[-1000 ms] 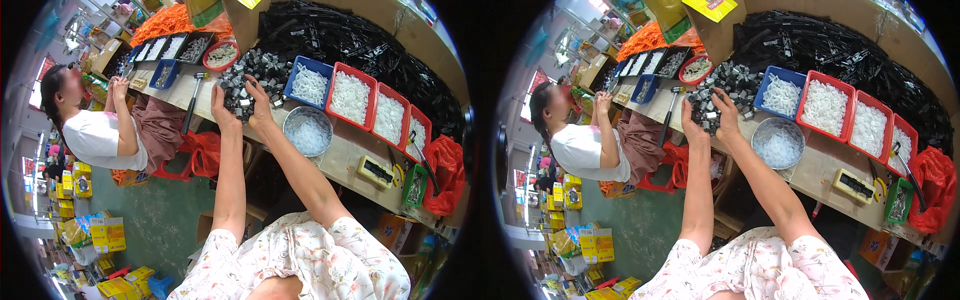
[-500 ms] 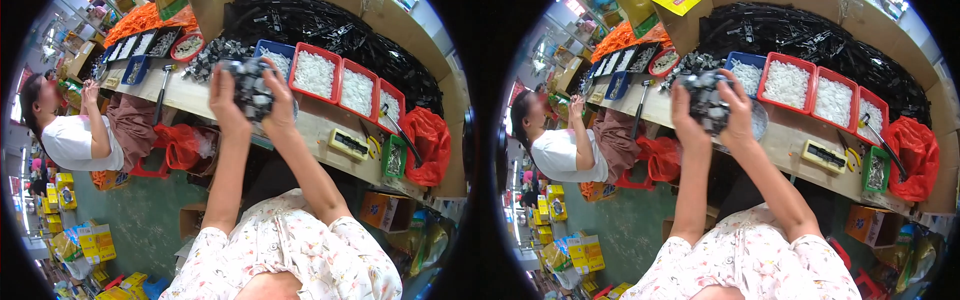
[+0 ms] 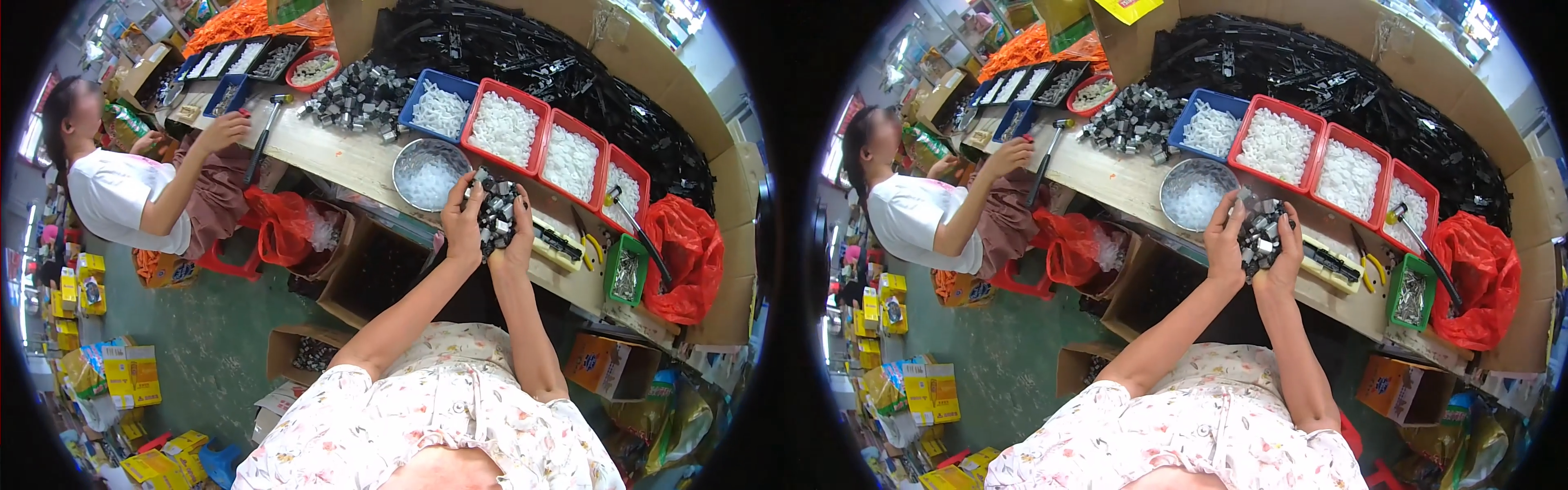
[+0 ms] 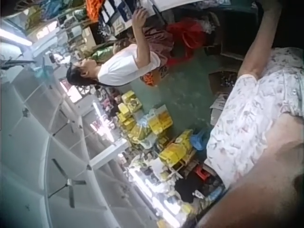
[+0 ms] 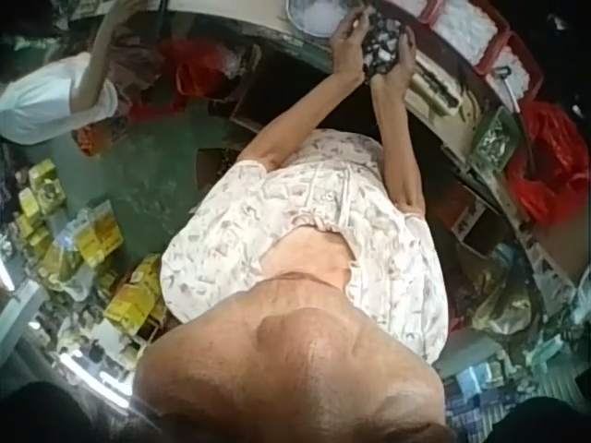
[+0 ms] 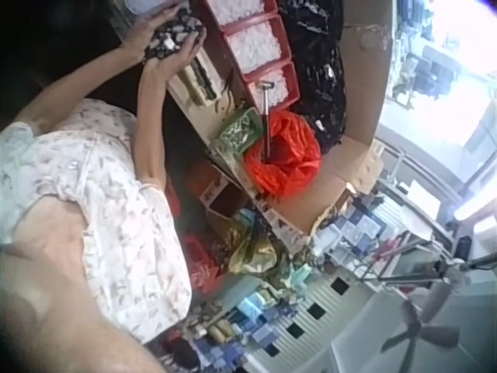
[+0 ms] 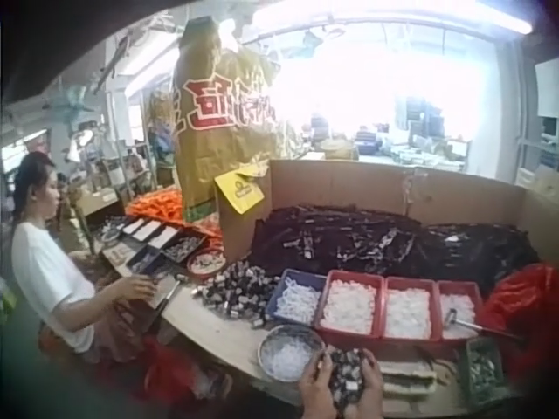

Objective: Assembling small electronic components using various parts from bins and basic tools.

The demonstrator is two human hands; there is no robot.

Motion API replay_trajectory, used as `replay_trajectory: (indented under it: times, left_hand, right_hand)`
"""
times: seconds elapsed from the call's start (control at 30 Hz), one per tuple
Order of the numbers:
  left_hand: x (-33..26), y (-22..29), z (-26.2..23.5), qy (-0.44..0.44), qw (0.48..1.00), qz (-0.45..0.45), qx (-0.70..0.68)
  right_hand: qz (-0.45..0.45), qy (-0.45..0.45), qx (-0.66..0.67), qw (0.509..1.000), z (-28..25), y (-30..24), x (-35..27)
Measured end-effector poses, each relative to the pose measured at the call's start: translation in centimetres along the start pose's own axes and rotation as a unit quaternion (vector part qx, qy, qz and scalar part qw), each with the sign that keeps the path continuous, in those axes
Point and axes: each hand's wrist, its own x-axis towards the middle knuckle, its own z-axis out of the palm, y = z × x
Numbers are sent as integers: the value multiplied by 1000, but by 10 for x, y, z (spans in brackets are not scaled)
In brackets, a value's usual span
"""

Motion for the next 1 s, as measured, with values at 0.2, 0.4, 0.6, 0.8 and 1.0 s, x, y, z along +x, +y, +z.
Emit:
replay_trajectory:
  times: [0.2, 0.4, 0.6, 0.8, 1.0]
  left_hand:
    - [37, 3, -2, 18, 995, 90, 43]
    - [56, -2, -11, 3, 975, 171, 138]
    - [54, 0, -7, -38, 959, 198, 199]
    - [38, 4, -3, -35, 927, 208, 310]
    - [21, 19, -13, -57, 887, 195, 414]
  right_hand:
    - [-4, -4, 15, 1000, 21, 21, 30]
    - [-109, -30, -116, 987, 22, 30, 48]
    - [-260, -100, -416, 866, 10, 10, 53]
    - [-311, -102, -576, 749, 7, -4, 37]
    - [-322, -249, -613, 677, 9, -68, -34]
